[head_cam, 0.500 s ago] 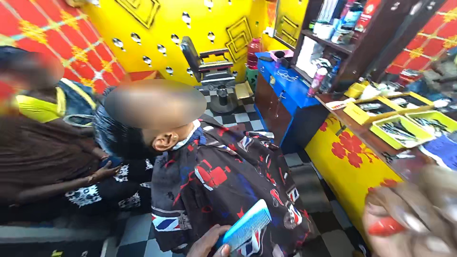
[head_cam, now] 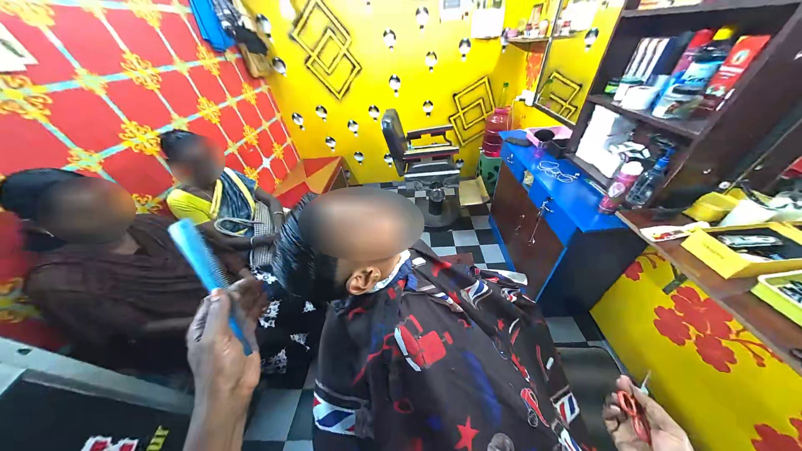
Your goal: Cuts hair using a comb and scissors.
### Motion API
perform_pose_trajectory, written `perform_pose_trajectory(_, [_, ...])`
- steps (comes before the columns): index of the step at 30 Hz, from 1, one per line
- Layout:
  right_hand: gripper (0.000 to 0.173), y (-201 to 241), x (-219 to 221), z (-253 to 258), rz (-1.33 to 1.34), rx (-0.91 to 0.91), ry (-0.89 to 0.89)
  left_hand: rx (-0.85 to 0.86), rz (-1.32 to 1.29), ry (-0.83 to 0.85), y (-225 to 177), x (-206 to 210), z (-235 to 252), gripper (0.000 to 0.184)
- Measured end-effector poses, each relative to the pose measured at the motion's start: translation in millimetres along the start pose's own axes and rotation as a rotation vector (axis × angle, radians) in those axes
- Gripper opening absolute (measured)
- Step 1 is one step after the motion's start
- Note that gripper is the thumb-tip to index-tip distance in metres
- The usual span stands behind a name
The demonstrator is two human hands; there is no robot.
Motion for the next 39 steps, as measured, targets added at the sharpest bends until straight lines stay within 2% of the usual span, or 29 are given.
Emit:
perform_pose_trajectory(4, [0.037,-17,12,-22,-0.226,-0.075,0.075,-0.172,-0.167,0.070,2,42,7,0.035])
perform_pose_trajectory(10, [0.032,-40,21,-39,-0.308,-0.147,0.050,-0.023,-0.086,0.150,-13,86,-15,0.022])
perform_pose_trajectory(16, [0.031,-53,17,-43,-0.337,-0.142,0.057,0.052,0.029,0.265,-22,104,-10,0.021])
perform_pose_trajectory(19, [0.031,-43,21,-44,-0.336,-0.173,0.033,0.095,0.047,0.329,-26,111,-11,0.018])
perform_pose_trajectory(24, [0.020,-8,50,-44,-0.222,-0.459,-0.042,0.258,0.113,0.450,-34,124,-12,0.023])
perform_pose_trajectory(27, [0.010,-26,85,-59,-0.148,-0.581,-0.009,0.350,0.177,0.503,-36,129,-16,0.028])
perform_pose_trajectory(29, [0.014,-55,117,-69,-0.178,-0.540,0.118,0.401,0.238,0.503,-41,140,-19,0.028])
perform_pose_trajectory(32, [0.047,-113,154,-80,-0.193,-0.348,0.351,0.464,0.297,0.530,-48,146,-28,0.027])
perform_pose_trajectory(34, [0.057,-136,178,-80,-0.153,-0.293,0.422,0.513,0.350,0.537,-52,151,-34,0.032])
perform_pose_trajectory(36, [0.039,-146,198,-80,-0.092,-0.293,0.438,0.544,0.401,0.541,-55,156,-38,0.039])
perform_pose_trajectory(39, [0.026,-148,215,-79,-0.027,-0.275,0.420,0.607,0.434,0.556,-57,161,-44,0.044])
Point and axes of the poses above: each hand's wrist, its own z-axis towards the middle knuckle, its own x-axis out of the palm, y = z × x, the point moved 1 cm from there along z, towards the middle knuckle, and after that the axes turned 10 degrees about -y, right-handed, at the moved point
